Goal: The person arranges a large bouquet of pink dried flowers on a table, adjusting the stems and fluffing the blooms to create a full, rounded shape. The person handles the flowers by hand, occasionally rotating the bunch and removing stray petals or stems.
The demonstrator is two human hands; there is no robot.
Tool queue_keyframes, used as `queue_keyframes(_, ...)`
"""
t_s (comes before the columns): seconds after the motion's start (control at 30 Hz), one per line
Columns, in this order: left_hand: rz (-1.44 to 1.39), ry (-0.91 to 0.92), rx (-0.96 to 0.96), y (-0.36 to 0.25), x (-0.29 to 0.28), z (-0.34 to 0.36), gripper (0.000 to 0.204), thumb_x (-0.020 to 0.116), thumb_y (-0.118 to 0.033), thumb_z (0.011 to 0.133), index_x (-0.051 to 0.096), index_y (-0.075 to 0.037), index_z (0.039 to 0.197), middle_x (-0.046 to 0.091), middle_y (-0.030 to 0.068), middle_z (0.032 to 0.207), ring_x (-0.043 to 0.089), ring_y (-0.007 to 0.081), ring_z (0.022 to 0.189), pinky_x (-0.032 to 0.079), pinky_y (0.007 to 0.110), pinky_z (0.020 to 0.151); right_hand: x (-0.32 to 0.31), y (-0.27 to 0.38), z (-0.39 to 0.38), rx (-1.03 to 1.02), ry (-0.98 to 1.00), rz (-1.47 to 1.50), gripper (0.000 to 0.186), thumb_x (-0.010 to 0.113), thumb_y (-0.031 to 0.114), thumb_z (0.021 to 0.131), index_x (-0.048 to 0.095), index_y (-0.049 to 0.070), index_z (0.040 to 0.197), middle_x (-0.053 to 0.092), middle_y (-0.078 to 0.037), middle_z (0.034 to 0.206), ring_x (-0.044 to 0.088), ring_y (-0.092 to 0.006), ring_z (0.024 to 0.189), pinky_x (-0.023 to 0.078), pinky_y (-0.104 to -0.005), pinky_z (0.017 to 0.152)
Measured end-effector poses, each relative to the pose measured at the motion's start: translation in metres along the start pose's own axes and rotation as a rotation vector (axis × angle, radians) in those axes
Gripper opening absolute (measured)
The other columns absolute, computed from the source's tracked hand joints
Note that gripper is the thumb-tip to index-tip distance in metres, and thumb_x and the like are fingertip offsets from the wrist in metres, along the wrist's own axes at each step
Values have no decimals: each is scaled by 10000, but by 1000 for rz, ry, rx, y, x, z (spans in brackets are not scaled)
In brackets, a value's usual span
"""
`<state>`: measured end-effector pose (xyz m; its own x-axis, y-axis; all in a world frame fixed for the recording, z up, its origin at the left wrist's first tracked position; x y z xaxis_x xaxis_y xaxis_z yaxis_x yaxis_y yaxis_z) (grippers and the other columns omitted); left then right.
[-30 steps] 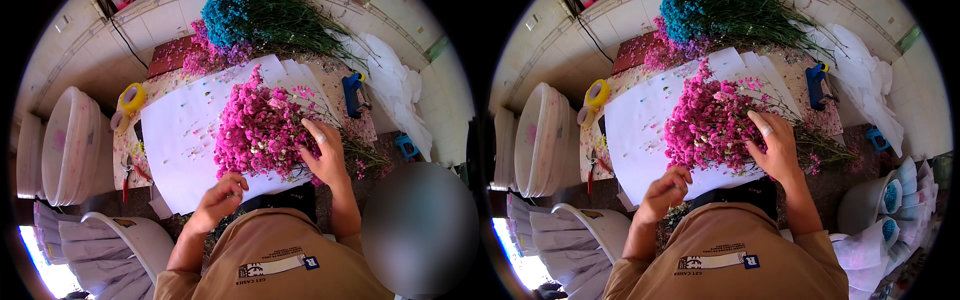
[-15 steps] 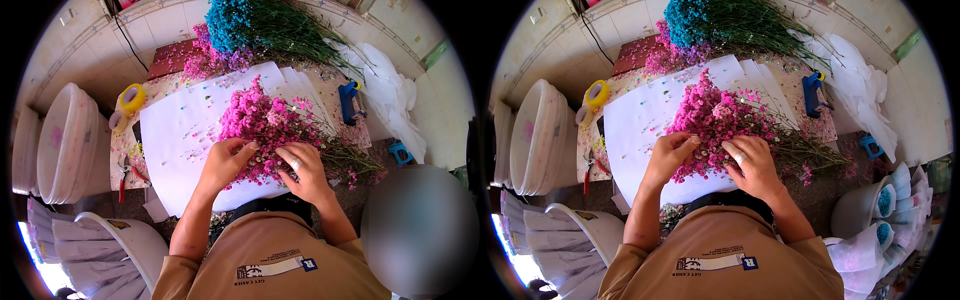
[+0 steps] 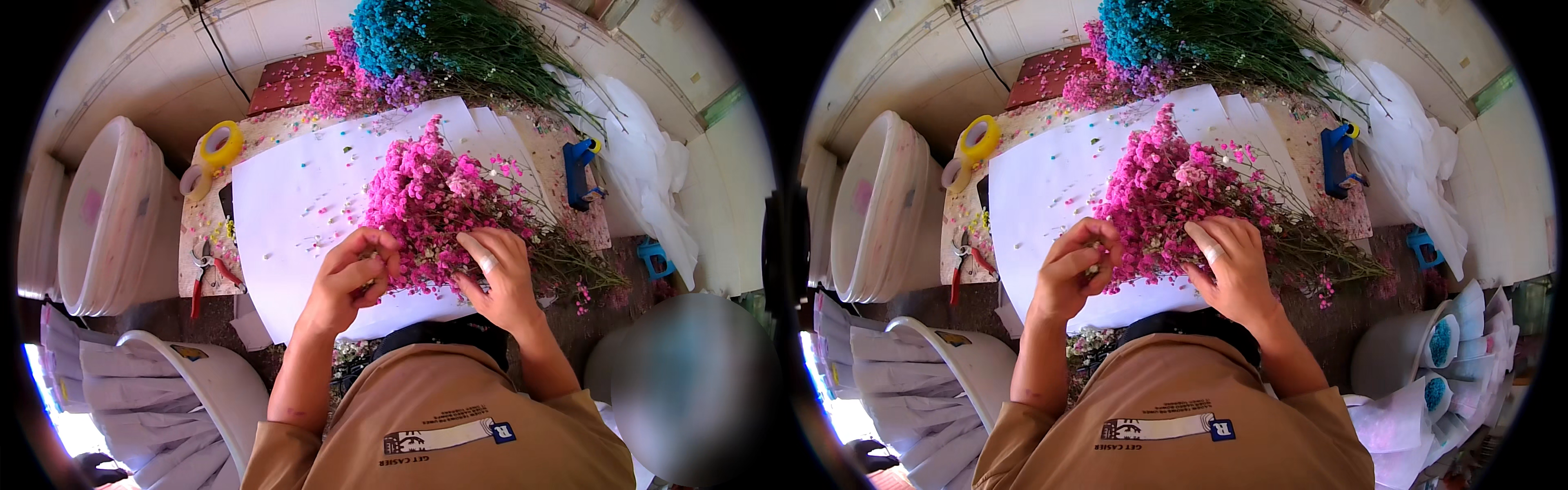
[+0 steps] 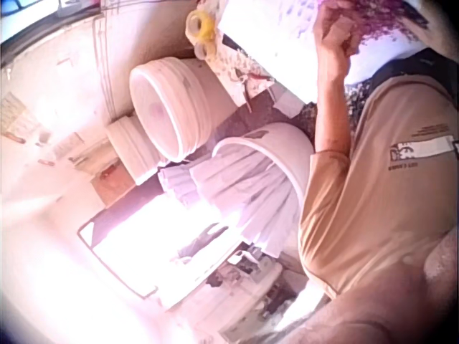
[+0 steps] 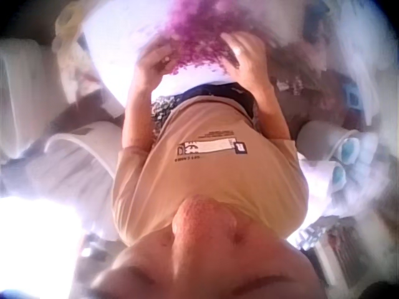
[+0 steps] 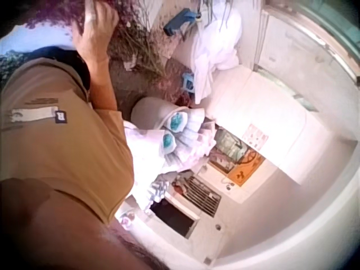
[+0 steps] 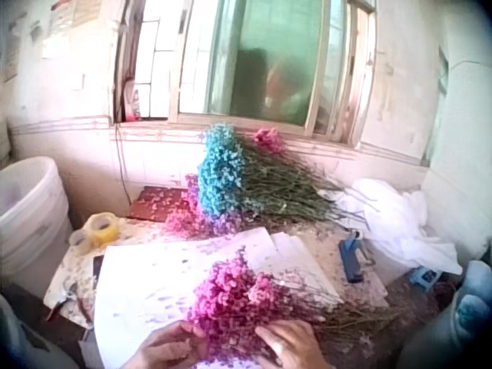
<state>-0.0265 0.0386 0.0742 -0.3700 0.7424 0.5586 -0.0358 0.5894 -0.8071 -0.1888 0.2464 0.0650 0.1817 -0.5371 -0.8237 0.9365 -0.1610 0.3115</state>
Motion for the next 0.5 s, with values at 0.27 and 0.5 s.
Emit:
queue_keyframes(0.27, 993, -157, 362, 22, 36, 35, 200, 748, -61, 936, 679, -25, 1119, 665, 29, 849, 608, 88, 748, 502, 276, 657, -1, 5, -2, 8, 5, -23, 584, 820, 134, 767, 640, 44, 1315, 643, -121, 1248, 586, -318, 1198, 418, -500, 1055)
queue_keyframes(0.5, 513, -13, 407, 7, -4, -7, 50, 656, 50, 968, 639, 3, 971, 650, 29, 881, 582, 97, 792, 492, 273, 706, -3, 0, 0, 5, -21, -27, 774, 840, 149, 764, 520, 54, 1462, 615, -131, 1280, 586, -320, 1171, 393, -492, 1051)
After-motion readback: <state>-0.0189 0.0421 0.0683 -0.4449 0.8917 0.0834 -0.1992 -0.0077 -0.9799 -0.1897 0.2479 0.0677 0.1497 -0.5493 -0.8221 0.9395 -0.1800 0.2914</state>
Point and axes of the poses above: each hand's wrist, its own z-axis towards the middle knuckle, its own x-axis out of the palm, y = z × x, the point moved 1 cm from there along z, towards the middle knuckle
